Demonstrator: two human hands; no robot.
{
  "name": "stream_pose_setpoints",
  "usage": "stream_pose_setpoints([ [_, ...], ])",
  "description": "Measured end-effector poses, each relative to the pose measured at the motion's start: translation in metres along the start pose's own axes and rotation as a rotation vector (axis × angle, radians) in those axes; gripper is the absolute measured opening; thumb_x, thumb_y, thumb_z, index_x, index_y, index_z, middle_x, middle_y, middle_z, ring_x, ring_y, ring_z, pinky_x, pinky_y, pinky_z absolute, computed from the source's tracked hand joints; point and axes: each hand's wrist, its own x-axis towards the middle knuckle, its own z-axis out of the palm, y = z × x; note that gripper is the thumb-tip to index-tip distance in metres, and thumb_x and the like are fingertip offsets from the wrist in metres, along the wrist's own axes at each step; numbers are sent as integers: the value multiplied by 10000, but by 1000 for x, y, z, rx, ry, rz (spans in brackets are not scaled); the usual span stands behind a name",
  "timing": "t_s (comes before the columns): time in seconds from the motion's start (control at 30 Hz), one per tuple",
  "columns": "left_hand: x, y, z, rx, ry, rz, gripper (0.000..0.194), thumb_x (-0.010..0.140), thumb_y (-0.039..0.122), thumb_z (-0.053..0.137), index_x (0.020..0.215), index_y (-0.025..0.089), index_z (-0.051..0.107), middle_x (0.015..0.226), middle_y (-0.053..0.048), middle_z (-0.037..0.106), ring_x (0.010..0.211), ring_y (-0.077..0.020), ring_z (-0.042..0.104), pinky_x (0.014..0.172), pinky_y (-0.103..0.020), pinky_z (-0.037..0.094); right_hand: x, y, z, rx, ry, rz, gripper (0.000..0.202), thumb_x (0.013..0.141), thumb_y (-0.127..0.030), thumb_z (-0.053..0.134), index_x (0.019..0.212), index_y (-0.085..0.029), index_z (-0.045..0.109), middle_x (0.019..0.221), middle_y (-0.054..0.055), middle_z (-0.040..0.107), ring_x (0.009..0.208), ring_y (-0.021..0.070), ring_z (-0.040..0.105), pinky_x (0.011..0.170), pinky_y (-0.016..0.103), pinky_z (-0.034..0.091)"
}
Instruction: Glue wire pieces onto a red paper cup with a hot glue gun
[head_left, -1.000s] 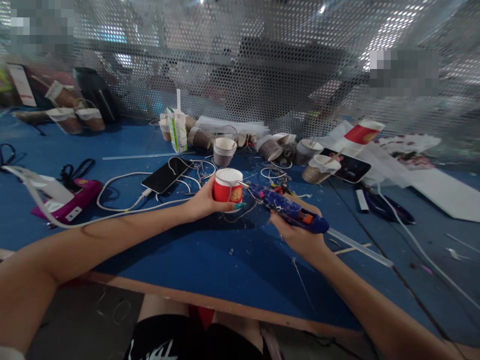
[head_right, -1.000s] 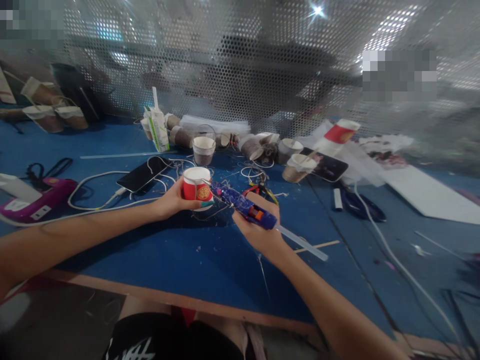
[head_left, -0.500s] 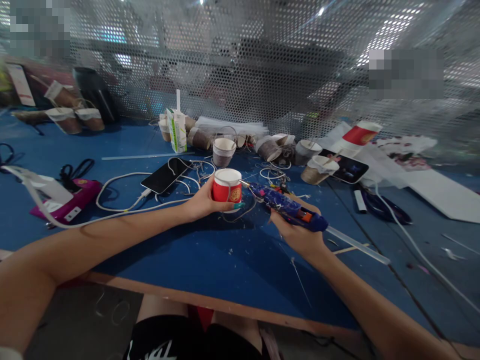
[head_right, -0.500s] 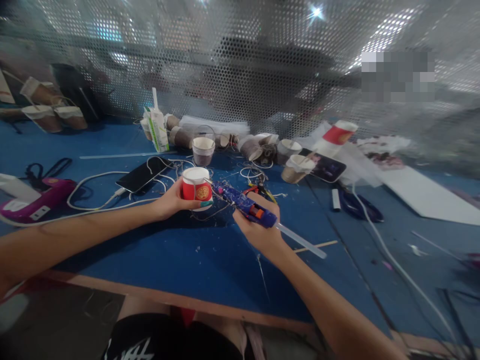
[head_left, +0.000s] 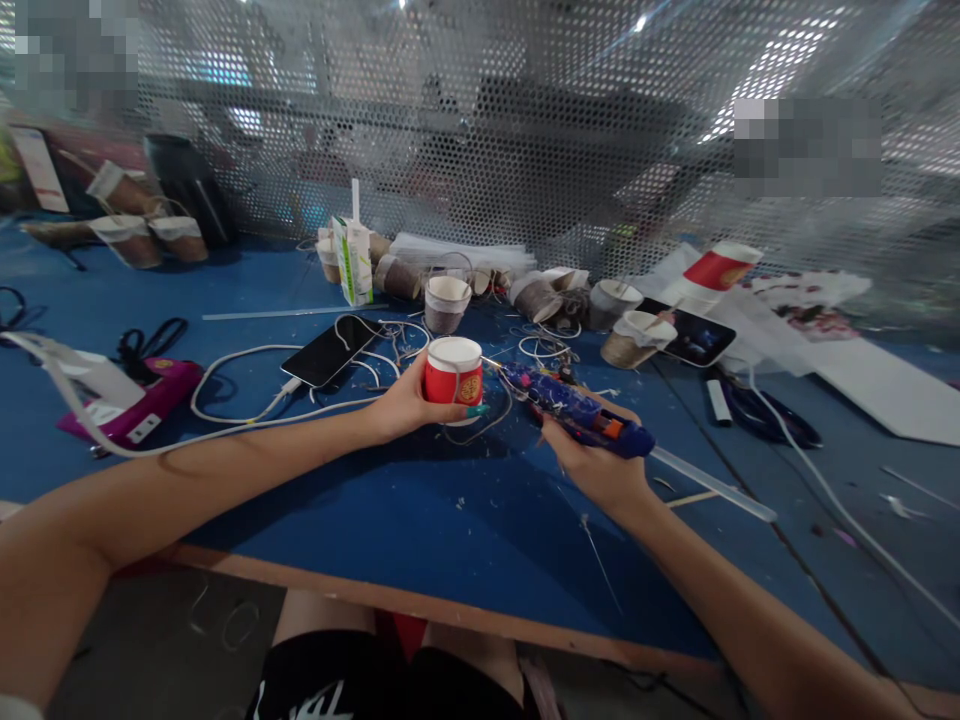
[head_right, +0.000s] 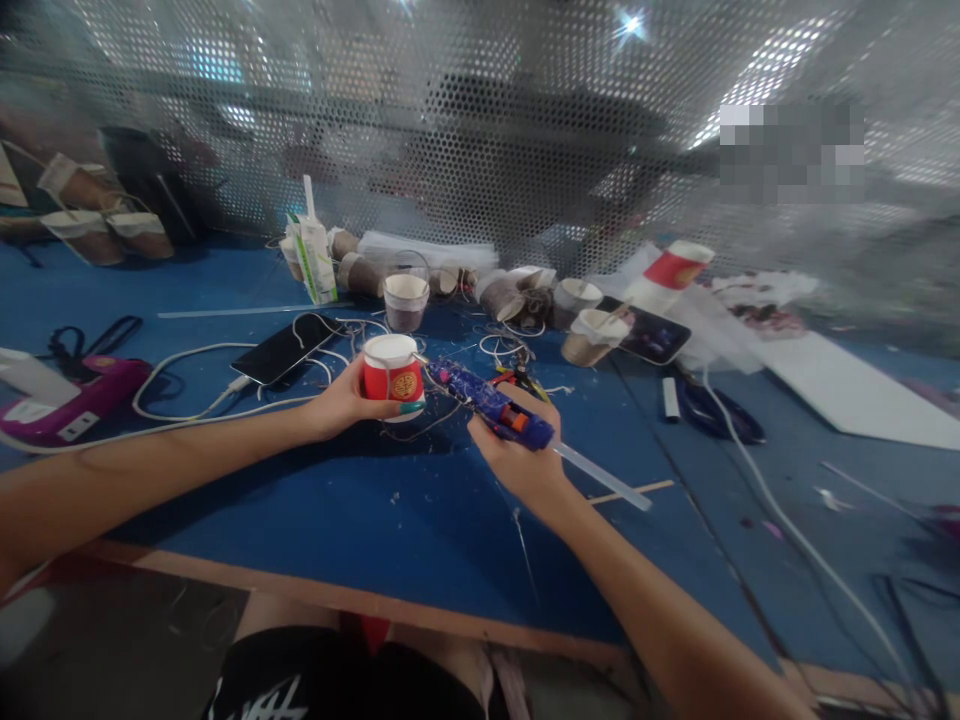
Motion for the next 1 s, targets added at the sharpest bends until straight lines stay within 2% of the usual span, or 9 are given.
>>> stream_pose_setpoints([
  [0.33, -2, 1, 0, 12, 5, -11, 969, 514, 216, 876, 1384, 226, 448, 1088, -76, 638, 1041, -278, 633, 1035, -561, 467, 0, 1, 1, 5, 7, 75, 253, 729, -213, 566, 507, -243, 450, 469, -19, 510, 461, 140, 489, 492, 292, 427],
  [0.57, -2, 1, 0, -2, -7, -16, 968, 509, 210, 877, 1377, 227, 448, 1058, -68, 633, 998, -267, 635, 991, -550, 499, -2, 3, 2, 9, -1, 110, 271, 747, -235, 573, 519, -248, 425, 444, -24, 469, 436, 136, 469, 454, 280, 409],
  [1.0, -2, 1, 1, -9, -20, -9, 965, 508, 242, 885, 1369, 244, 451, 1080, -71, 633, 1011, -273, 628, 1000, -532, 486, -2, 5, 3, 32, 18, 143, 266, 741, -270, 597, 525, -253, 443, 451, -18, 488, 452, 143, 482, 439, 277, 411],
])
